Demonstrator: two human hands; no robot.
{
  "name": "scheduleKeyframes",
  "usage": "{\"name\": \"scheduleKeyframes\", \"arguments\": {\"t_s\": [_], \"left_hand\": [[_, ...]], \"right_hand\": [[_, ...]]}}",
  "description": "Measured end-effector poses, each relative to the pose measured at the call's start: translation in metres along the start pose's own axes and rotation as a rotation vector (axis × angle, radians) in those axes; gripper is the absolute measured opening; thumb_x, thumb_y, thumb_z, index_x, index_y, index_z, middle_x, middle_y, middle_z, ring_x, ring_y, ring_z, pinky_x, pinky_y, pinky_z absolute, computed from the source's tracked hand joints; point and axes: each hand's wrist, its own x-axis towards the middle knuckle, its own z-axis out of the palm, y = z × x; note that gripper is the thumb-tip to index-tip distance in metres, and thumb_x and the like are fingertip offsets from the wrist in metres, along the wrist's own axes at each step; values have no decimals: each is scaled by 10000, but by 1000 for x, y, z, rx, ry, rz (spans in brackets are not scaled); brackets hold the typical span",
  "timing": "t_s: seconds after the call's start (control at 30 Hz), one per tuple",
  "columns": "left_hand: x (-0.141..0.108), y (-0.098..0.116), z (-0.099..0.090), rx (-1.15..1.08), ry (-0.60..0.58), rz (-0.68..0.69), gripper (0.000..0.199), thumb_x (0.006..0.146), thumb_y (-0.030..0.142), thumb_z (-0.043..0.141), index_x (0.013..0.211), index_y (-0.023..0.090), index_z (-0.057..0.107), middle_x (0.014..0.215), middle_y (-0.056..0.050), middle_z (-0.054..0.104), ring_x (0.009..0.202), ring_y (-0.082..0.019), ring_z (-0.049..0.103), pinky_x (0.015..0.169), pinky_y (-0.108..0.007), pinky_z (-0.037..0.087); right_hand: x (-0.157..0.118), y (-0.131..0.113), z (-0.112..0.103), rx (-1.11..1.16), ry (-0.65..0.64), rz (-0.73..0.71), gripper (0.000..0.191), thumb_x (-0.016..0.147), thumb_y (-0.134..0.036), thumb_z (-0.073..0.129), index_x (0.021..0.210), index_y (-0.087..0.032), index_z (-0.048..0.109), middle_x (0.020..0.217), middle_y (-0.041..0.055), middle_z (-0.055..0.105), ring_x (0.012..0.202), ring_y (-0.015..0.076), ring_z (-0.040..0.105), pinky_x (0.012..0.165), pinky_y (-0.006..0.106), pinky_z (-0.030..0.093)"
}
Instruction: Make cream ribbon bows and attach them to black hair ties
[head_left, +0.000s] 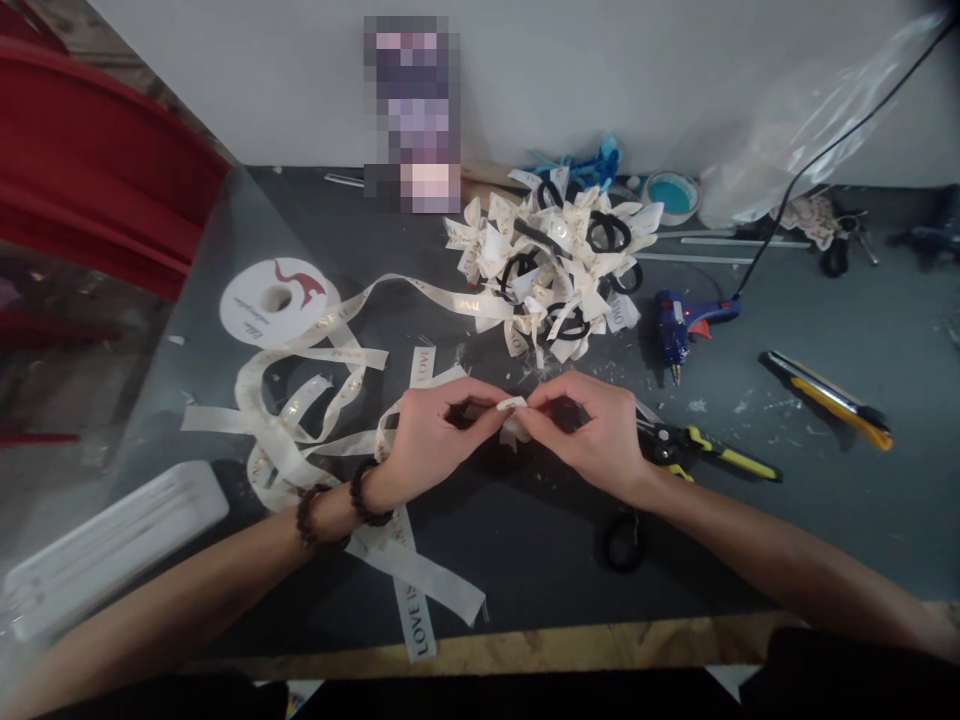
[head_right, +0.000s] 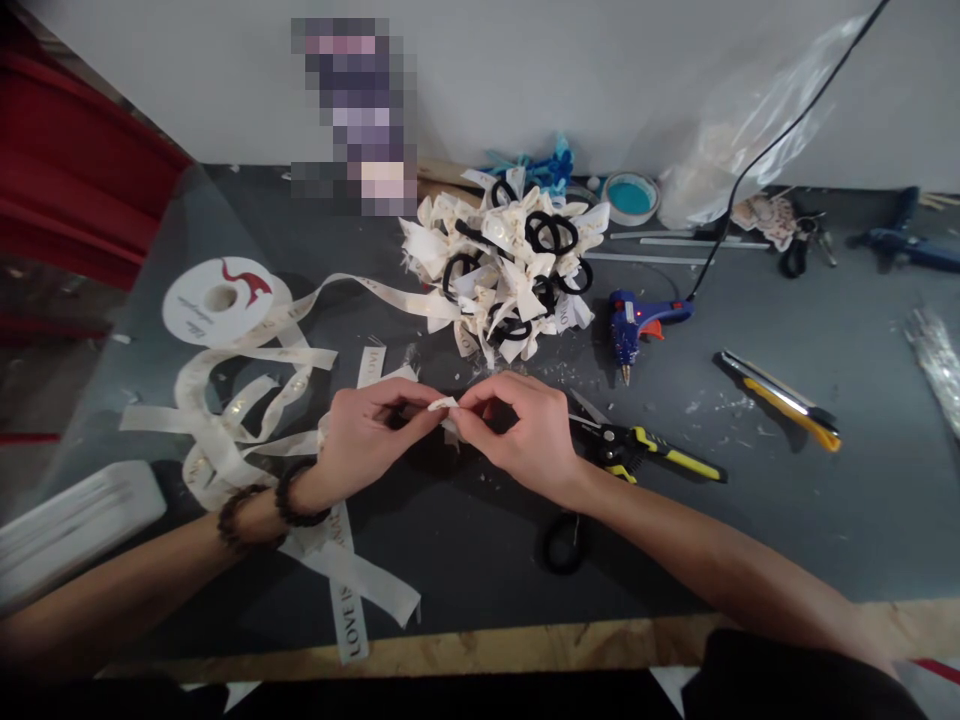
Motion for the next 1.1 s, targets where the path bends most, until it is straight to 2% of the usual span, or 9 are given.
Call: {"name": "scheduleKeyframes", "arguments": {"t_s": [0.1, 0.3, 0.47, 0.6, 0.83, 1.1], "left_hand": [[-1, 2, 0, 12, 6, 20, 99, 948, 303, 788, 980, 215, 822, 847, -31, 832, 716, -145, 777, 646, -220, 619], [-1, 4, 0, -21, -14, 67, 236, 957, 283, 776, 1170, 197, 722, 887, -44, 839, 800, -170, 817, 676, -219, 644], [-1, 0, 1, -13, 51, 104, 253, 942, 234, 783, 1175, 196, 693, 842, -24, 828, 747, -151, 804, 681, -211, 637], [-3, 0, 1, 0, 49, 109, 218, 935, 249, 801, 1126, 198, 709, 889, -41, 839, 815, -177, 828, 704, -222, 657], [-7, -2, 2, 12, 124, 78, 203, 914, 249, 819, 1089, 217, 722, 906, -36, 838, 842, -191, 835, 701, -233, 670], [-2, 0, 2, 2, 119, 59, 232, 922, 237, 812, 1130, 208, 712, 844, -12, 817, 789, -156, 814, 702, -212, 641]], "right_hand": [[1, 1, 0, 28, -19, 59, 112, 916, -322, 769, 842, -245, 738, 757, -19, 756, 638, 133, 653, 642, 294, 526], [2, 0, 0, 97, -92, 147, 193, 944, -376, 733, 822, -229, 709, 718, -17, 742, 614, 129, 651, 620, 276, 519], [2, 2, 1, 96, -134, 166, 183, 935, -405, 762, 886, -228, 757, 764, -10, 774, 644, 132, 681, 637, 272, 528], [3, 4, 0, 120, -147, 190, 158, 919, -384, 795, 886, -231, 772, 775, -17, 788, 659, 134, 707, 657, 274, 540], [2, 4, 0, 33, -102, 109, 116, 931, -346, 765, 864, -257, 798, 823, -19, 816, 702, 155, 728, 708, 306, 568], [2, 8, 1, 121, -150, 134, 110, 952, -338, 737, 933, -240, 784, 855, 2, 819, 739, 168, 747, 706, 314, 576]]}}
